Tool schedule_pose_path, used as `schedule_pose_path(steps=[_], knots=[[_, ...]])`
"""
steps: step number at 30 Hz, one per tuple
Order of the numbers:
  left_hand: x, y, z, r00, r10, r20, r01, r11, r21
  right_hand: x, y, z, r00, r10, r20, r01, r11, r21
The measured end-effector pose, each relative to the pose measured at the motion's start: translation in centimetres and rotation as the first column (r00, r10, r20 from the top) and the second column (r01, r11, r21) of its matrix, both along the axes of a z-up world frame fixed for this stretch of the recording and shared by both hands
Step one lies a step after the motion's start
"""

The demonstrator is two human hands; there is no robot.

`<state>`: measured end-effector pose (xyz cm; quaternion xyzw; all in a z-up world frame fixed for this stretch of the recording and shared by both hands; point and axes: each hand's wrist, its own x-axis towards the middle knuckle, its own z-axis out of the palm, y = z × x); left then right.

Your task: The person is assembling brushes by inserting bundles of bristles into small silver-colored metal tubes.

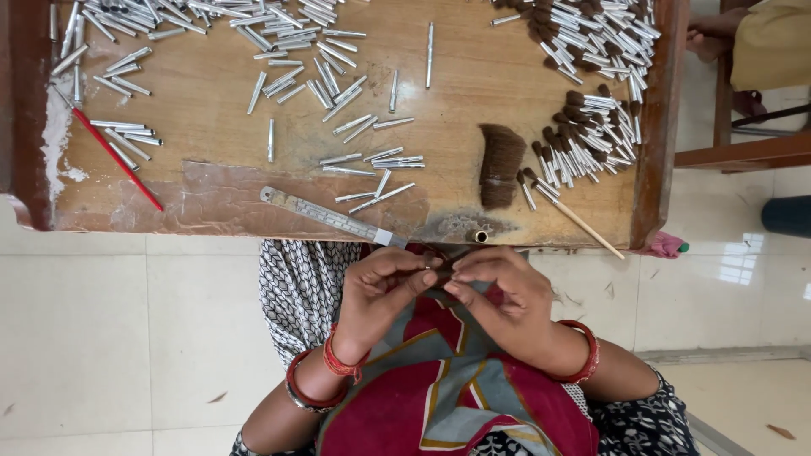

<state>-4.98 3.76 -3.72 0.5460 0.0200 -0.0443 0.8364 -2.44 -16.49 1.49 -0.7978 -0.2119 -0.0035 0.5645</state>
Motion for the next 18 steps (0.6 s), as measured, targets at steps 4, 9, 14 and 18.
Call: schedule_pose_path(steps=[4,9,14,18], knots=[[0.0,-0.2,0.8,0.997,-0.082,0.009,0.081,0.992,0.094,1.2,-0.5,1.9,0.983,0.047,-0.175,-0.044,0.999,0.019],[-0.1,-0.3,0.9,0.988,-0.149,0.037,0.137,0.965,0.223,1.7,-0.7,1.1,0.935,0.157,-0.318,-0.143,0.988,0.066],[-0.1,-0.8,1.8,0.983,-0.179,0.038,0.163,0.951,0.263,0.9,-0.6,0.1,0.964,0.106,-0.242,-0.099,0.994,0.041],[0.0,-1.0,2.0,0.978,-0.188,0.093,0.15,0.937,0.315,0.4,-0.6,-0.5,0.942,0.115,-0.315,-0.065,0.984,0.166]])
